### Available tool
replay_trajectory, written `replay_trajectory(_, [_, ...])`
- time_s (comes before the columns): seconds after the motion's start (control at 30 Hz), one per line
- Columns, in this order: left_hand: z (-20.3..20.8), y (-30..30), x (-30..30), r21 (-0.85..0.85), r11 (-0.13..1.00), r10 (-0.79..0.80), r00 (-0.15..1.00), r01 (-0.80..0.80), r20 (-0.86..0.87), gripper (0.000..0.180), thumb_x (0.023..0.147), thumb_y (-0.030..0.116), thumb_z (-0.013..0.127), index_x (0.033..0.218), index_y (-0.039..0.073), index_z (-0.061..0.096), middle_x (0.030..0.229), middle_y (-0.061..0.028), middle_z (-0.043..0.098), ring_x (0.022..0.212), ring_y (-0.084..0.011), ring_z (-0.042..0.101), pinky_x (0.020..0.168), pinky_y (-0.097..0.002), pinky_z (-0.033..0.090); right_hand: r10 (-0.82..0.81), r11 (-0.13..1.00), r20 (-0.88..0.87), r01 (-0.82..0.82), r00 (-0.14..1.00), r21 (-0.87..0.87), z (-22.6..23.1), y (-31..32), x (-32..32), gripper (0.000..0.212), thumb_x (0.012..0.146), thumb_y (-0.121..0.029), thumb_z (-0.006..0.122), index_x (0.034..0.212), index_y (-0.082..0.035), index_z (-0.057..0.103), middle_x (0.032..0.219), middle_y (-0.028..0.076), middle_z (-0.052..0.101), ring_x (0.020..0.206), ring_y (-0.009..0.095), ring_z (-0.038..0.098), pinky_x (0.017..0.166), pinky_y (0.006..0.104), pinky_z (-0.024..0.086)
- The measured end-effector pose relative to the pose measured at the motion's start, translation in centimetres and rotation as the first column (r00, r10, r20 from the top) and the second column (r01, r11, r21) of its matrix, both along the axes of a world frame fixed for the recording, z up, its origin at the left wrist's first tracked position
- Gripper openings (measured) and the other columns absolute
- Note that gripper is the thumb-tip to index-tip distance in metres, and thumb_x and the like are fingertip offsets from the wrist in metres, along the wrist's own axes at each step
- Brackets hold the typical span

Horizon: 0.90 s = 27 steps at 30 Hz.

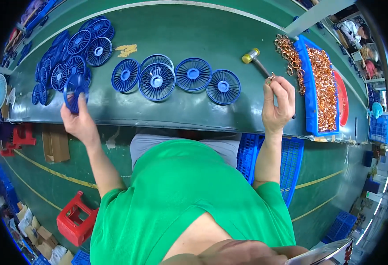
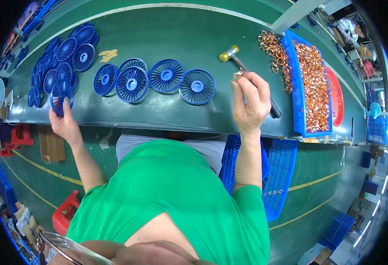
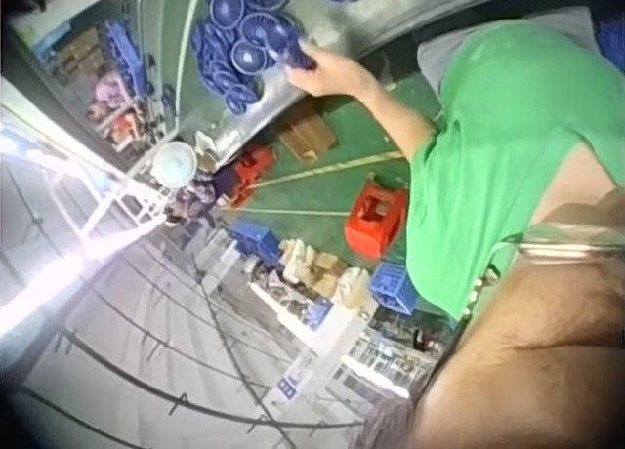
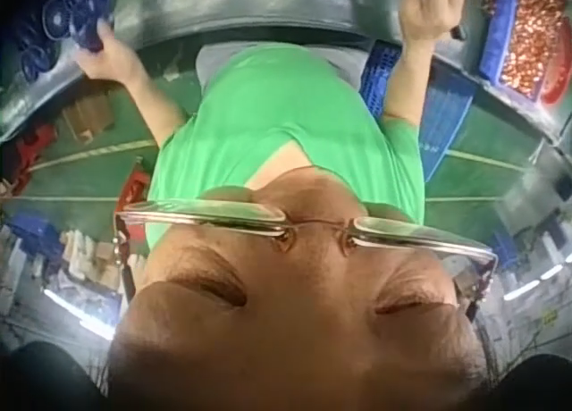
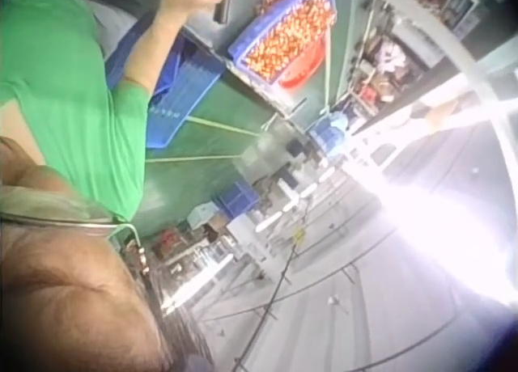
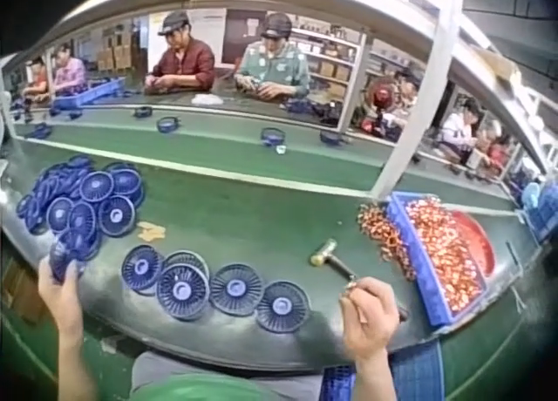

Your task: The person assembles small metal components into blue plastic fan housings using a small hammer.

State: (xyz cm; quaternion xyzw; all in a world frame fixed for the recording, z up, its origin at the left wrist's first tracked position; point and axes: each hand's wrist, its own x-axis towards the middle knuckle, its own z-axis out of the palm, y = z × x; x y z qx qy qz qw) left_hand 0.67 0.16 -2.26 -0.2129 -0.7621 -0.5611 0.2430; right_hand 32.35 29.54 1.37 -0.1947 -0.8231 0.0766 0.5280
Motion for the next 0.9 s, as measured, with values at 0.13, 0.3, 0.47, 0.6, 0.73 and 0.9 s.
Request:
replay_trajectory(0.13, [1.8,6.0,6.1,0.322,0.882,-0.415,0.891,0.344,0.186,0.016,0.096,0.012,0.056,0.106,0.0,0.059,0.097,-0.004,0.061,0.083,-0.0099,0.057,0.077,-0.0253,0.048,0.084,0.992,0.028,-0.086,0.996,0.088,0.5,-2.4,-0.4,0.02,0.073,-0.002,0.076,0.09,-0.004,0.066,0.093,0.01,0.064,0.081,0.024,0.061,0.069,0.033,0.05])
replay_trajectory(0.3, [3.8,11.3,12.8,0.546,0.563,-0.825,0.385,0.62,0.413,0.029,0.103,0.026,0.042,0.11,0.002,0.057,0.095,-0.001,0.057,0.087,-0.0068,0.051,0.08,-0.0221,0.043,0.254,0.965,0.015,-0.255,0.967,0.067,1.4,-4.7,-1.9,0.02,0.069,-0.01,0.079,0.083,-0.006,0.065,0.082,0.007,0.063,0.07,0.024,0.061,0.061,0.0341,0.048])
replay_trajectory(0.47, [3.6,13.2,15.4,0.564,0.493,-0.859,0.27,0.662,0.435,0.031,0.103,0.026,0.042,0.114,0.0,0.055,0.092,0.0024,0.053,0.084,-0.0045,0.047,0.079,-0.0211,0.041,0.309,0.95,-0.016,-0.307,0.951,0.049,1.7,-6.1,-3.1,0.022,0.063,-0.012,0.082,0.077,-0.009,0.065,0.078,0.003,0.063,0.066,0.021,0.06,0.058,0.0325,0.047])
replay_trajectory(0.6, [3.8,13.3,16.3,0.383,0.54,-0.823,0.374,0.75,0.427,0.03,0.101,0.021,0.045,0.123,0.0,0.049,0.103,-0.0026,0.055,0.092,-0.007,0.05,0.084,-0.0233,0.043,0.25,0.968,0.077,-0.25,0.965,-0.002,1.1,-6.1,-4.0,0.017,0.069,-0.011,0.077,0.077,-0.009,0.063,0.076,0.004,0.061,0.066,0.023,0.057,0.059,0.0343,0.045])
replay_trajectory(0.73, [2.3,13.3,16.6,0.369,0.498,-0.85,0.358,0.785,0.385,0.023,0.095,0.007,0.05,0.117,0.002,0.044,0.098,-0.0034,0.053,0.088,-0.0086,0.049,0.081,-0.0253,0.044,0.185,0.977,0.184,-0.16,0.965,-0.139,0.7,-6.8,-4.4,0.011,0.078,-0.009,0.069,0.08,-0.006,0.059,0.078,0.008,0.058,0.069,0.027,0.056,0.061,0.0376,0.044])
replay_trajectory(0.9, [1.5,13.2,17.6,0.3,0.505,-0.836,0.372,0.809,0.402,0.023,0.089,-0.001,0.053,0.11,0.003,0.042,0.101,-0.0051,0.05,0.089,-0.0084,0.049,0.083,-0.0257,0.043,0.131,0.978,0.255,-0.082,0.958,-0.191,-0.2,-7.2,-4.0,0.009,0.083,-0.01,0.065,0.083,-0.004,0.058,0.079,0.011,0.058,0.07,0.029,0.056,0.061,0.0392,0.044])
